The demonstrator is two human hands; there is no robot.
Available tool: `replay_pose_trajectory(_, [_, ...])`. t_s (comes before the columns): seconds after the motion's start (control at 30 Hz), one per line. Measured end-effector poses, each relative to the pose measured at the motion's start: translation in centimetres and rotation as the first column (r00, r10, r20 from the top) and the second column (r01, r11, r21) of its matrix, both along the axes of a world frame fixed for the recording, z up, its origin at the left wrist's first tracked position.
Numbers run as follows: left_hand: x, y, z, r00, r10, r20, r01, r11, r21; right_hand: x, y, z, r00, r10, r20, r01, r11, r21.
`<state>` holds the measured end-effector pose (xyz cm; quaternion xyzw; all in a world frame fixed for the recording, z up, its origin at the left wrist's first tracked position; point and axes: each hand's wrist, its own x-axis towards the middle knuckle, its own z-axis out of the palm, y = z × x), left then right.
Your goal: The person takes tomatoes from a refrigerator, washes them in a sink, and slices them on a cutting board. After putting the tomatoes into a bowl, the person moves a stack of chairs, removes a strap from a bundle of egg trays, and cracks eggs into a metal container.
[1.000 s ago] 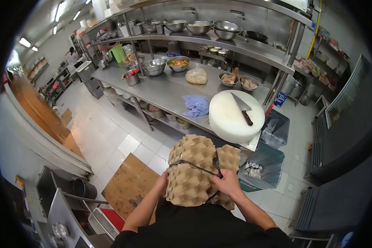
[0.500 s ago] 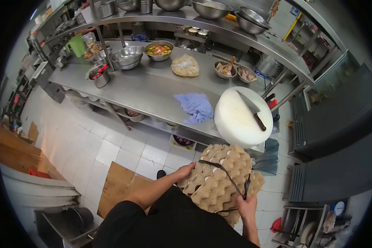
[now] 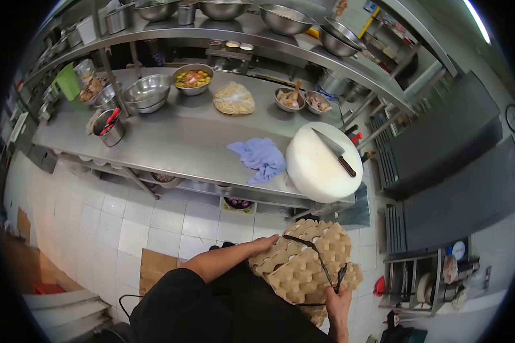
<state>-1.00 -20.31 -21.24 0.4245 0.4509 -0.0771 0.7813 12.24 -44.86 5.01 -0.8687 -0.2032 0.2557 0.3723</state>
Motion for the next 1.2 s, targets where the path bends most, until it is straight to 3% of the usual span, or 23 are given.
replay_pose_trajectory(0.1, [-0.9,1.1,1.6,0.988,-0.117,0.101,0.122,0.992,-0.04,-1.6,0.2,1.4,0.996,-0.015,0.089,0.016,1.0,-0.012])
replay_pose_trajectory(0.13, [-0.4,3.0,1.9,0.937,-0.328,-0.122,0.348,0.836,0.424,-1.7,0.4,1.2,0.987,0.034,0.156,-0.024,0.998,-0.064])
replay_pose_trajectory(0.2, [-0.1,6.3,6.3,0.962,-0.205,-0.183,0.272,0.613,0.742,-3.4,0.9,1.2,0.977,0.053,0.209,-0.027,0.991,-0.128])
replay_pose_trajectory(0.23, [0.5,7.8,6.2,0.993,0.024,0.118,-0.12,0.331,0.936,-4.5,2.1,1.4,0.962,0.061,0.266,-0.031,0.993,-0.115])
replay_pose_trajectory(0.27, [0.6,10.7,8.3,0.96,0.044,0.276,-0.279,0.172,0.945,-5.5,3.5,1.6,0.943,0.071,0.325,-0.039,0.994,-0.103])
replay_pose_trajectory(0.33, [1.0,16.9,10.0,0.969,0.076,0.235,-0.229,-0.084,0.97,-7.9,5.5,2.1,0.938,0.041,0.345,0.006,0.991,-0.134])
replay_pose_trajectory(0.4, [0.8,22.4,10.0,0.985,0.122,0.12,-0.103,-0.137,0.985,-10.0,8.1,3.0,0.938,0.012,0.346,0.052,0.983,-0.177])
replay_pose_trajectory(0.43, [0.0,24.2,9.6,0.986,0.107,0.132,-0.117,-0.13,0.985,-10.7,9.1,3.2,0.934,-0.001,0.357,0.07,0.981,-0.182])
replay_pose_trajectory(0.5, [-2.6,27.1,8.7,0.998,0.068,0.008,0.025,-0.464,0.886,-12.5,11.2,3.6,0.951,0.006,0.31,0.08,0.961,-0.266])
replay_pose_trajectory(0.53, [-3.2,28.8,8.7,0.998,0.058,0.016,0.012,-0.454,0.891,-13.5,12.6,4.1,0.948,0.0,0.318,0.093,0.956,-0.277])
replay_pose_trajectory(0.6, [-4.6,31.2,8.4,0.956,-0.164,-0.242,0.213,-0.176,0.961,-15.8,15.3,5.6,0.932,0.061,0.357,0.038,0.964,-0.262])
replay_pose_trajectory(0.73, [-9.7,34.9,7.2,0.949,-0.176,-0.263,0.245,-0.117,0.962,-19.5,20.3,6.8,0.919,0.125,0.374,-0.058,0.981,-0.187])
replay_pose_trajectory(0.8, [-14.4,36.6,7.6,0.968,-0.04,-0.25,0.25,0.018,0.968,-20.2,21.9,7.3,0.915,0.169,0.367,-0.105,0.977,-0.188])
replay_pose_trajectory(0.87, [-19.1,38.0,6.0,0.965,0.177,-0.192,0.213,-0.109,0.971,-21.5,24.1,8.1,0.899,0.211,0.384,-0.15,0.972,-0.182])
replay_pose_trajectory(0.93, [-24.2,38.8,7.2,0.934,0.268,-0.237,0.249,-0.011,0.968,-22.5,26.9,8.8,0.886,0.259,0.385,-0.2,0.962,-0.187])
replay_pose_trajectory(1.17, [-36.9,38.8,6.3,0.816,0.553,-0.165,0.2,-0.002,0.98,-21.1,34.5,9.4,0.758,0.44,0.482,-0.412,0.895,-0.17])
replay_pose_trajectory(1.2, [-37.6,38.3,6.5,0.791,0.594,-0.148,0.204,-0.027,0.979,-20.4,35.9,9.3,0.828,0.37,0.421,-0.37,0.925,-0.085])
